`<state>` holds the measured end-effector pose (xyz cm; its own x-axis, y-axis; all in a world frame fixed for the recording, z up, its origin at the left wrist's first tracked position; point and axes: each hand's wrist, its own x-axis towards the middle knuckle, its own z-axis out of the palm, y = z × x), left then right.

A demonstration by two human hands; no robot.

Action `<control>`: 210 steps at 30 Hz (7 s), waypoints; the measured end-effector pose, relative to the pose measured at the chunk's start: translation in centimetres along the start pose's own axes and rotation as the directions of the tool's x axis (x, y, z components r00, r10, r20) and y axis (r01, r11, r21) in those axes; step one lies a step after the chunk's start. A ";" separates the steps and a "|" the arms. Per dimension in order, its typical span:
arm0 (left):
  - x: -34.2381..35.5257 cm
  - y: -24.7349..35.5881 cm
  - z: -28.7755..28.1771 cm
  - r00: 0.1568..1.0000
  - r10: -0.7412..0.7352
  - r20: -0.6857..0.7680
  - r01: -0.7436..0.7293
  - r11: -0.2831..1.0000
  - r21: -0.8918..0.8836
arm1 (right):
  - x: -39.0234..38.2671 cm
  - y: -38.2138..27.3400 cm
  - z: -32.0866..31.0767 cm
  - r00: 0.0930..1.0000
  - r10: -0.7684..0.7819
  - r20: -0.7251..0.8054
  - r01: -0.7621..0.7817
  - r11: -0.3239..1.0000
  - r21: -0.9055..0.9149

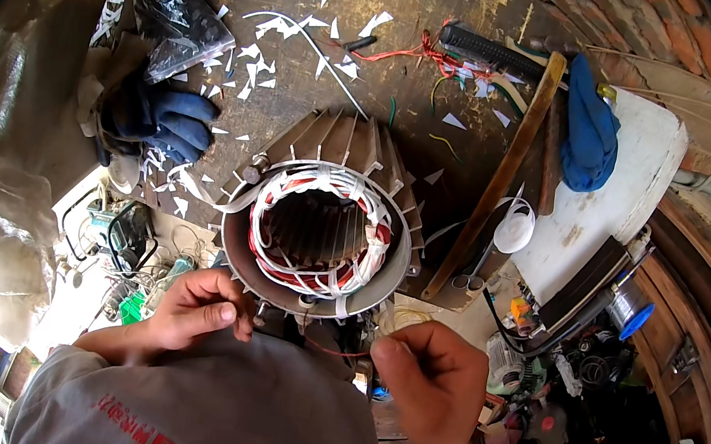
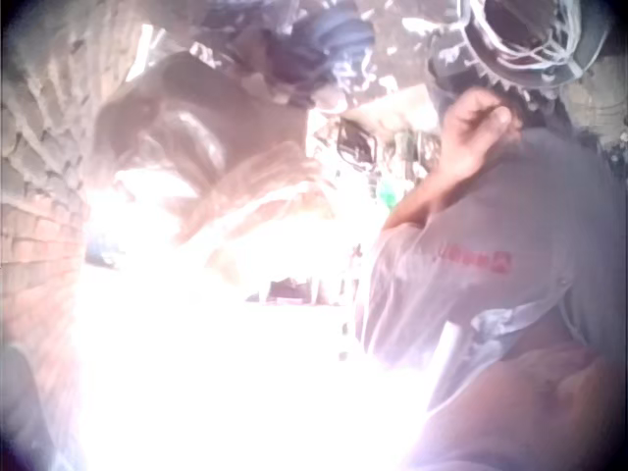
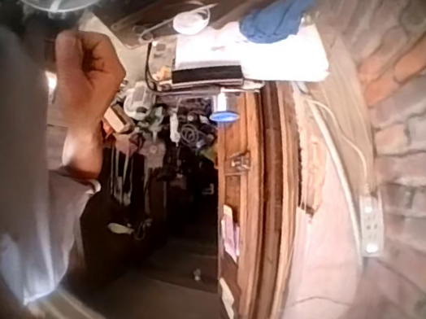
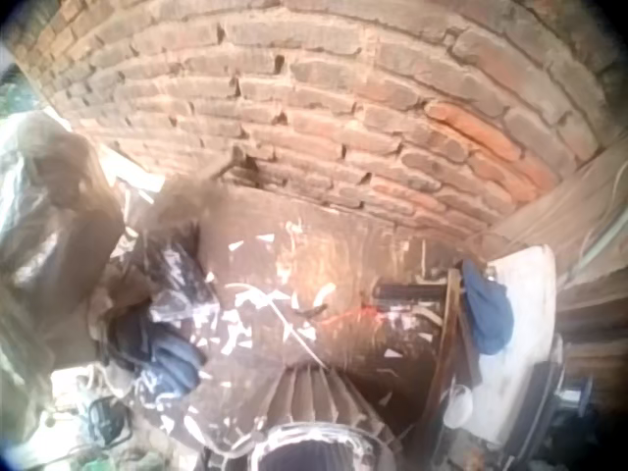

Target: The person winds white insulating tape around the copper windings of a motor stator. They repeatedly wrap the tape around the coil slots, pull it taut, and tear it off by hand to secure the windings in place.

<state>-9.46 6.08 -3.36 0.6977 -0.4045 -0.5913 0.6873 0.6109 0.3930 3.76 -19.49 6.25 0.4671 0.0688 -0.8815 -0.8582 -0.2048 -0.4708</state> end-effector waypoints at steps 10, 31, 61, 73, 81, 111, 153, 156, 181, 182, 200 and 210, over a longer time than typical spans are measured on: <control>0.0 0.0 -0.2 0.998 0.046 -0.032 -0.046 0.999 -0.005 | 1.8 -0.5 2.8 0.997 -0.063 -0.037 0.057 0.989 -0.138; 7.9 10.9 10.2 0.946 -0.170 0.274 -0.317 -0.650 0.691 | 1.9 3.4 5.9 0.496 -0.750 0.437 0.622 -0.044 -0.782; 7.9 17.7 9.9 0.354 0.571 0.741 0.057 -0.804 0.592 | -6.0 -0.6 0.9 0.638 -0.665 0.389 0.064 -0.458 -0.887; 6.7 13.5 19.2 0.211 0.316 0.925 -0.616 -0.691 0.377 | -0.2 0.6 3.1 0.267 -0.845 0.463 0.292 -0.387 -0.875; 13.6 15.4 3.9 0.899 0.098 0.428 -0.426 0.429 0.796 | -6.4 4.8 4.7 0.403 -0.855 -0.326 0.816 0.497 -0.295; 10.3 2.8 0.3 0.590 0.773 -0.231 -0.744 0.632 0.216 | 8.0 3.2 2.7 0.734 -0.679 0.011 0.563 0.618 0.549; 6.8 6.9 6.3 0.844 0.482 0.234 -0.044 -0.373 0.927 | -4.1 8.8 -3.9 0.582 -0.793 0.184 0.743 0.609 0.277; 8.0 7.7 7.0 0.965 0.254 0.067 0.069 -0.492 0.868 | -2.9 9.1 -3.7 0.554 -0.818 0.153 0.756 0.571 0.319; 8.0 6.0 7.4 0.937 0.349 0.026 0.023 -0.136 0.990 | 7.1 5.9 0.3 0.262 -0.949 0.175 0.829 0.128 -0.545; 7.5 5.8 7.0 0.938 0.326 0.118 -0.076 -0.137 0.988 | 7.2 6.1 0.3 0.260 -0.952 0.160 0.836 0.139 -0.531; 6.0 2.1 5.1 0.778 0.404 0.481 -0.181 -0.588 0.788 | 0.5 4.9 3.1 0.518 -0.782 0.345 0.816 0.332 -0.473; 7.2 1.7 4.1 0.687 0.326 0.649 -0.206 -0.770 0.604 | -1.4 10.9 8.5 0.023 -0.980 0.198 0.856 -0.083 -0.511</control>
<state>-2.43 1.43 -3.98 0.8345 -0.5210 0.1791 -0.5507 -0.7978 0.2452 -8.04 -13.49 2.00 0.8095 0.3954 0.4340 0.5798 -0.4226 -0.6966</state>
